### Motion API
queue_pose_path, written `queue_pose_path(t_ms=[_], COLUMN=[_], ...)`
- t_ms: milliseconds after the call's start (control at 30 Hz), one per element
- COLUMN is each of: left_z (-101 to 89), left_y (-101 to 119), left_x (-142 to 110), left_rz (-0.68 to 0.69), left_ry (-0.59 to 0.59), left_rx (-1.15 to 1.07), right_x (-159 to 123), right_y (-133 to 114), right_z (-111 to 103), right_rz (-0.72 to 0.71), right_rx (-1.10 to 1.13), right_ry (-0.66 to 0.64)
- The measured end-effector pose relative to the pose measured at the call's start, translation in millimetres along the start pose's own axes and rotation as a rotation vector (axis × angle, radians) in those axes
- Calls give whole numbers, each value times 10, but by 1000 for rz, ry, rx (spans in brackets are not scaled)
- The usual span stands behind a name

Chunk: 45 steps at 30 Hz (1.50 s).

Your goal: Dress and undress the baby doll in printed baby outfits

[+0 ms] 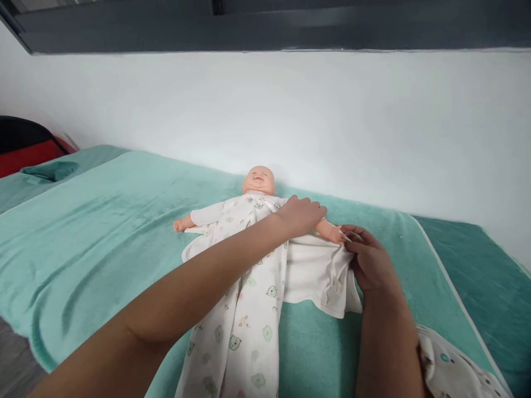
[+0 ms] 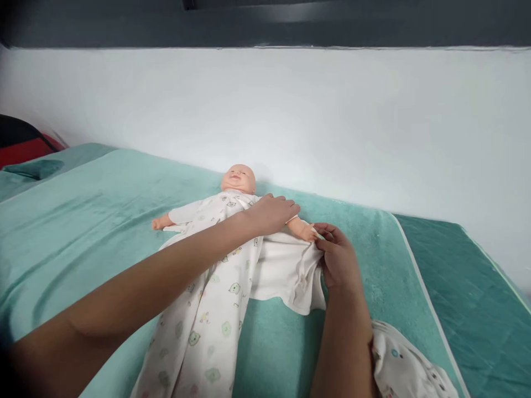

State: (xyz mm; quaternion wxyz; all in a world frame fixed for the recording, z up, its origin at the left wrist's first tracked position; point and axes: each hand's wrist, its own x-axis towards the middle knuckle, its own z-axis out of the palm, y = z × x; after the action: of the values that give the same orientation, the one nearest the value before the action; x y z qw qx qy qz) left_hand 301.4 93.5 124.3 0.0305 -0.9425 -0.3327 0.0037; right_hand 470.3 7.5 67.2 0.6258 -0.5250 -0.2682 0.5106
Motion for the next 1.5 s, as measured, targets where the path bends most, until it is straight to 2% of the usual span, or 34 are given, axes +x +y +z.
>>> queue_pose_path(t_ms=[167, 400, 500, 567, 633, 700, 733, 800, 900, 967, 1033, 1133, 1233, 1367, 1500], left_z=[12, 73, 21, -19, -21, 40, 94, 224, 394, 453, 476, 493, 507, 490, 444], left_y=[21, 110, 76, -21, -175, -353, -439, -584, -706, -727, -719, -689, -649, -566, -472], left_x=[15, -3, -208, -444, -716, -967, -1068, -1207, -1274, -1269, -1252, -1227, -1221, -1258, -1311], left_rz=[-8, -33, -61, -114, -225, -363, -420, -508, -628, -675, -650, -552, -416, -231, -208], left_ry=[-14, 6, 53, 111, 207, 362, 439, 555, 604, 613, 648, 744, 819, 909, 926], left_rx=[-22, -45, -73, -151, -273, -432, -533, -742, -936, -979, -979, -879, -704, -436, -234], right_x=[2, 82, 112, 126, 111, 52, 8, -88, -190, -217, -235, -278, -328, -339, -317], right_y=[-9, 59, 88, 111, 138, 182, 214, 301, 455, 526, 549, 519, 479, 461, 459], right_z=[18, 4, -23, -30, 22, 164, 266, 498, 784, 874, 908, 950, 1019, 1059, 1057], right_rz=[-45, -143, -267, -400, -541, -612, -613, -586, -632, -657, -609, -498, -456, -548, -715], right_rx=[-47, -43, -64, -123, -274, -472, -554, -671, -794, -825, -802, -734, -687, -724, -825], right_ry=[19, 134, 174, 279, 415, 453, 411, 234, -57, -143, -164, -212, -299, -375, -405])
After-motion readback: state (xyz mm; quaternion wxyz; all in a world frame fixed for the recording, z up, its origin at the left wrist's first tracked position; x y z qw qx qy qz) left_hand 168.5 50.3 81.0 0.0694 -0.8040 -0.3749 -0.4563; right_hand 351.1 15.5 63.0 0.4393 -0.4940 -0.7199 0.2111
